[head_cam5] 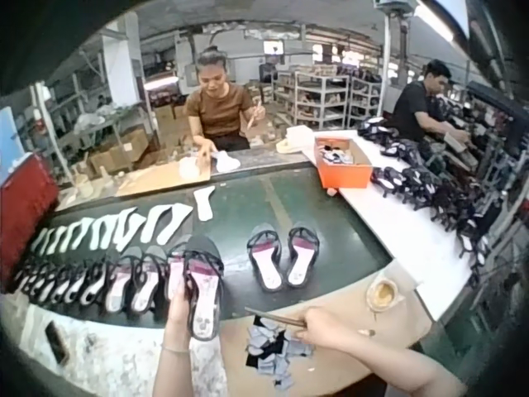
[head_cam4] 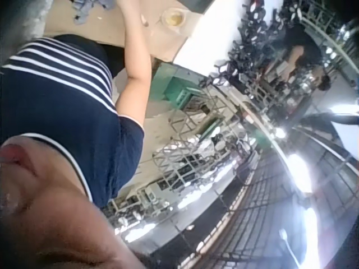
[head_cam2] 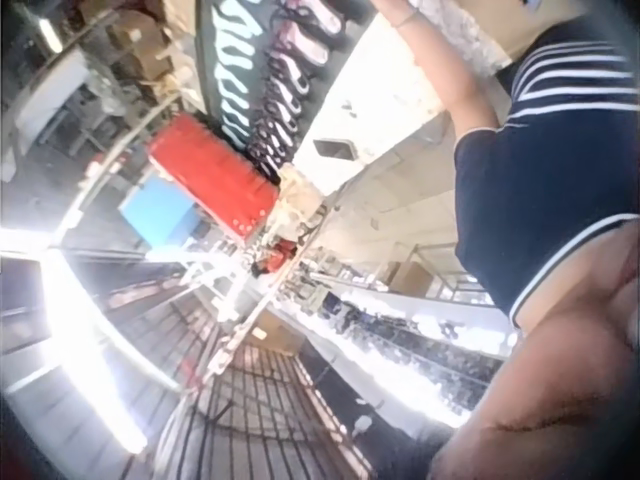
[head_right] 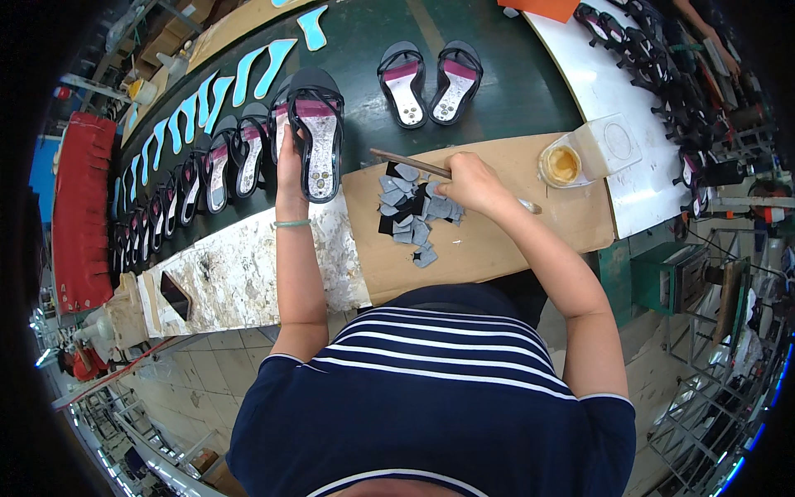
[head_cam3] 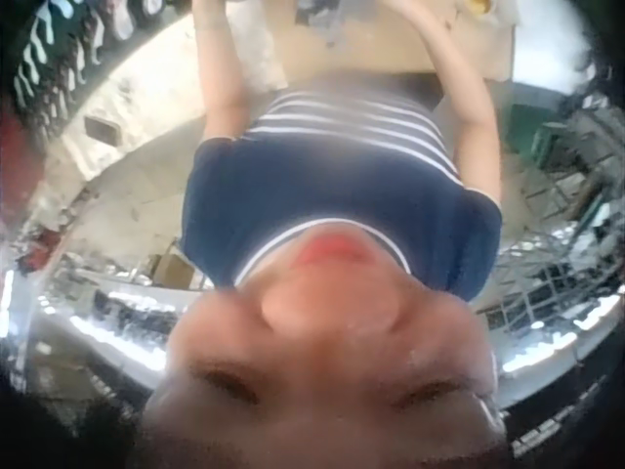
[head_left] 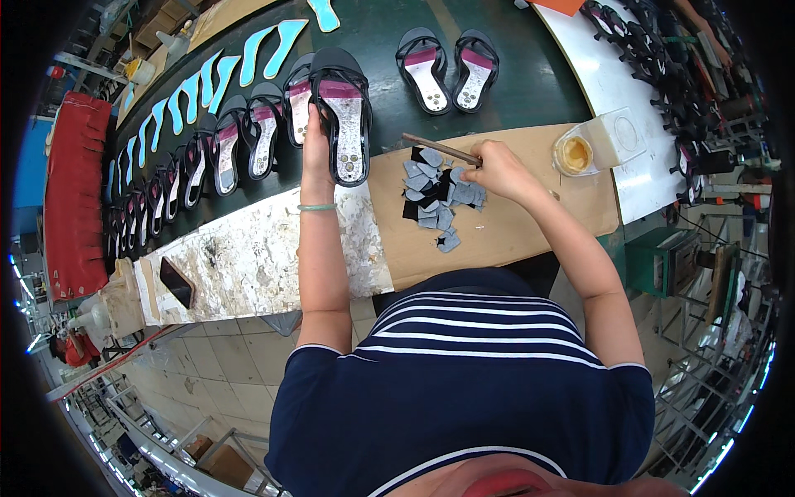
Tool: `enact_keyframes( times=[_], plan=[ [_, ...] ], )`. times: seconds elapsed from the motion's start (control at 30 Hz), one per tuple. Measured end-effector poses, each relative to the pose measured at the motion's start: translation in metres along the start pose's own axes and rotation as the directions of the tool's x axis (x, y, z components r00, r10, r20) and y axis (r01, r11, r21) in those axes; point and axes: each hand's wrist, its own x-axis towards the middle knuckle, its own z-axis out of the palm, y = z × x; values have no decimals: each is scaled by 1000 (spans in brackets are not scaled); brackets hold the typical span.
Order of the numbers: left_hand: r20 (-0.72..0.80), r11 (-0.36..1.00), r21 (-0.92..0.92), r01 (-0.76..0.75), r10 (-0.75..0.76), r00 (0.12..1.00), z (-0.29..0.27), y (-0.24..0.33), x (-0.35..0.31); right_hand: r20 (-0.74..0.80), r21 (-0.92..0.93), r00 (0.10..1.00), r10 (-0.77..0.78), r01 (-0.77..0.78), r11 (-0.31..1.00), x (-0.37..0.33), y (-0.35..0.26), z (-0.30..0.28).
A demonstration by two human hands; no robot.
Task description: The recorder uses a brush to apply glue to the footbeds of several sandals.
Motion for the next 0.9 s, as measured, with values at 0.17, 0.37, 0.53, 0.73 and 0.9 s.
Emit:
enact_keyframes(
  times=[0.17, 0.37, 0.53, 0.73, 0.9],
  plan=[
    [-17, 997, 1, -72, 72, 997, 10, 10, -21, -57, 45, 987, -152, 154, 987, -25, -3, 12],
    [-31, 986, -58, -158, 157, 987, 1, 0, -15, 35, 387, 981, -189, 161, 908, -31, 8, -9],
    [63, 975, -146, -168, 179, 982, 44, -23, -11, -78, 781, 997, -30, 79, 619, -36, -61, -53],
    [72, 966, -143, -217, 229, 971, 102, -19, -29, -179, 830, 983, -31, 168, 533, -6, -80, -6],
    [61, 967, -165, -196, 208, 976, 108, -21, -37, -278, 788, 961, 8, 224, 573, 6, -77, 12]
  ],
)
